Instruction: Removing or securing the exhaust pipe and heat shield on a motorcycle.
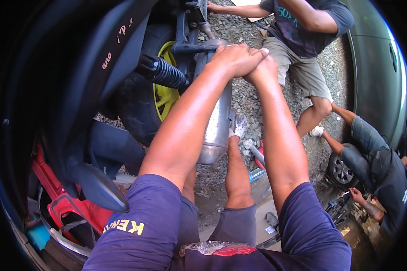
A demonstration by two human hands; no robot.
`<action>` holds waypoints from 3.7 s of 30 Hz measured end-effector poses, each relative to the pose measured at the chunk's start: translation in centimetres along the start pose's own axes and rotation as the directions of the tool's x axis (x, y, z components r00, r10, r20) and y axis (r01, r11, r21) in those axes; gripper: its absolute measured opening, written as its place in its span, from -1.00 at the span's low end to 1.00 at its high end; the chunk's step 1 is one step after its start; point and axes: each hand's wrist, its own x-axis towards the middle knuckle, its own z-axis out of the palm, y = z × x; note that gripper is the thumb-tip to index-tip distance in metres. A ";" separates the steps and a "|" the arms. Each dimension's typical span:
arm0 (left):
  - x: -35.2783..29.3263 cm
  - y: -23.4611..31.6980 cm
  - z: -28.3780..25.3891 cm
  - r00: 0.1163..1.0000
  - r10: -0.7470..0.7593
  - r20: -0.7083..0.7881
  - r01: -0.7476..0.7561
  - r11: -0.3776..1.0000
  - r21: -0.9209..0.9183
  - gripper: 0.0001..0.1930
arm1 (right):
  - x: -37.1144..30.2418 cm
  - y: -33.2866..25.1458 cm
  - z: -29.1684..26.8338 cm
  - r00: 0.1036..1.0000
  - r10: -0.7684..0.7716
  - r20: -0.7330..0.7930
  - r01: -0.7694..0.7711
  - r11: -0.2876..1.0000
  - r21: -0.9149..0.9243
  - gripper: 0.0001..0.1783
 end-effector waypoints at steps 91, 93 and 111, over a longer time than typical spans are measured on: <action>0.9 -0.1 0.2 0.993 -0.122 -0.005 0.121 0.991 -0.062 -0.04 | -0.5 -0.6 -1.2 0.998 0.064 0.017 -0.065 0.995 0.077 -0.64; 0.6 0.9 -0.4 0.994 -0.104 0.037 0.106 0.992 -0.074 -0.02 | -0.3 0.2 -0.5 0.998 0.055 -0.026 -0.052 0.995 0.083 -0.64; 1.3 -0.2 0.5 0.997 -0.078 -0.017 0.076 0.992 -0.098 -0.01 | -0.4 -0.2 -2.1 0.992 0.080 0.100 -0.090 0.990 0.105 -0.56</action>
